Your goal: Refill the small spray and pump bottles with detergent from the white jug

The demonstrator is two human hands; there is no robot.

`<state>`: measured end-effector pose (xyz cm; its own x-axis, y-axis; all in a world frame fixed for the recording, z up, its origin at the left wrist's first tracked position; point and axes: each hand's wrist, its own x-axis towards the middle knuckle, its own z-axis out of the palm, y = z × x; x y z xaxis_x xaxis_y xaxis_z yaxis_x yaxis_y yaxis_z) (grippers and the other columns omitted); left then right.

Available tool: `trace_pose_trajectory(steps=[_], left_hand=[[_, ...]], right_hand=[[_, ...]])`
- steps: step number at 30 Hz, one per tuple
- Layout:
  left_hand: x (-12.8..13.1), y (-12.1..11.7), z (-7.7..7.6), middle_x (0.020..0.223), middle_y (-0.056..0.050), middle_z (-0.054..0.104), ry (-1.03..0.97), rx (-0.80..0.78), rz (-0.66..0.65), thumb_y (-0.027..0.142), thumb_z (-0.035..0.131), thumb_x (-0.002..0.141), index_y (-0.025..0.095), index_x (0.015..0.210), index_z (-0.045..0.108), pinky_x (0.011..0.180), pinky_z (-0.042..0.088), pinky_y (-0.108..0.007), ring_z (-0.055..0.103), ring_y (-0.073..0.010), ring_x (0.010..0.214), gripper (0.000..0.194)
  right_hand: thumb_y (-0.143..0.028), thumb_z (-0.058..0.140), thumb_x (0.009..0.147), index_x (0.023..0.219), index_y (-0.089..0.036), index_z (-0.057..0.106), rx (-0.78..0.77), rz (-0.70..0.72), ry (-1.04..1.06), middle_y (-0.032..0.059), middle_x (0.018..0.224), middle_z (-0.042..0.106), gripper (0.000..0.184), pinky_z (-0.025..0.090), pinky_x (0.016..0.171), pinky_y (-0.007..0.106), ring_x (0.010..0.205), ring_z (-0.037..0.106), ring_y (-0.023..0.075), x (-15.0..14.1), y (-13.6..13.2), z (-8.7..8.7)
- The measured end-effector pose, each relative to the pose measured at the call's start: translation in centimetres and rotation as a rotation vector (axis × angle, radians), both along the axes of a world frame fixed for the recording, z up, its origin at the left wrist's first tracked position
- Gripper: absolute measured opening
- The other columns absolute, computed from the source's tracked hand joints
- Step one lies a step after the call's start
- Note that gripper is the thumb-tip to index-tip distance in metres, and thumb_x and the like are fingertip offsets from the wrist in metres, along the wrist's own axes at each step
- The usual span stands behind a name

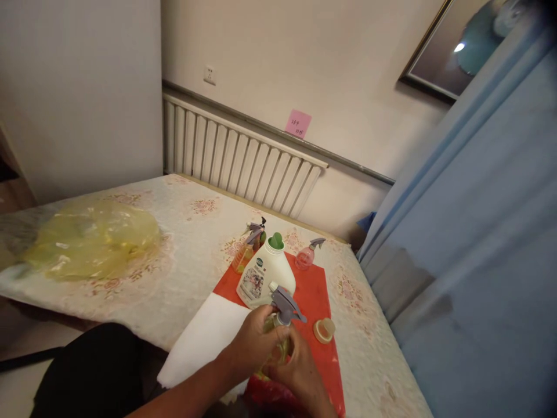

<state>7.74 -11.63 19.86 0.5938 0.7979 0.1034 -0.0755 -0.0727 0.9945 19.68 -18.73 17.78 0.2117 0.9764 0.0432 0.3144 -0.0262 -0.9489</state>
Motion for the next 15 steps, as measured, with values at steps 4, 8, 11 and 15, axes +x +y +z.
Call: trace_pose_trajectory(steps=[4,8,11,15], left_hand=[[-1.3,1.2,-0.3,0.095,-0.004,0.064,-0.048,0.120,-0.220,0.033,0.061,0.080,0.015,0.105,0.062,0.082,0.046,-0.032,0.058,-0.0231,0.092,0.031],[-2.2,2.3,-0.4,0.101,-0.005,0.066,-0.107,0.040,-0.374,0.041,0.060,0.086,0.017,0.116,0.065,0.096,0.041,-0.037,0.057,-0.0256,0.103,0.039],[-2.3,2.4,-0.5,0.101,-0.006,0.069,-0.179,-0.086,-0.392,0.047,0.062,0.086,0.017,0.117,0.066,0.100,0.040,-0.040,0.059,-0.0260,0.105,0.043],[-2.0,1.9,-0.7,0.112,-0.010,0.070,-0.249,-0.249,-0.367,0.046,0.072,0.078,0.018,0.114,0.068,0.103,0.039,-0.043,0.062,-0.0267,0.107,0.046]], right_hand=[[-0.006,0.066,0.056,0.109,-0.021,0.058,-0.009,0.033,0.025,-0.0004,0.093,0.071,0.056,0.053,0.070,0.029,0.081,0.067,0.0205,-0.1,-0.2,1.1],[-0.008,0.069,0.054,0.109,-0.020,0.059,-0.024,0.028,0.029,0.0015,0.096,0.070,0.058,0.053,0.074,0.031,0.085,0.066,0.0223,-0.2,-0.4,1.5],[-0.009,0.070,0.053,0.108,-0.019,0.059,-0.020,0.018,0.004,0.0019,0.095,0.068,0.058,0.053,0.074,0.032,0.084,0.065,0.0228,-0.4,-0.4,1.4],[-0.010,0.071,0.054,0.102,-0.020,0.061,-0.021,0.015,-0.025,0.0015,0.091,0.068,0.050,0.053,0.071,0.030,0.083,0.065,0.0226,-0.6,-0.4,1.3]])
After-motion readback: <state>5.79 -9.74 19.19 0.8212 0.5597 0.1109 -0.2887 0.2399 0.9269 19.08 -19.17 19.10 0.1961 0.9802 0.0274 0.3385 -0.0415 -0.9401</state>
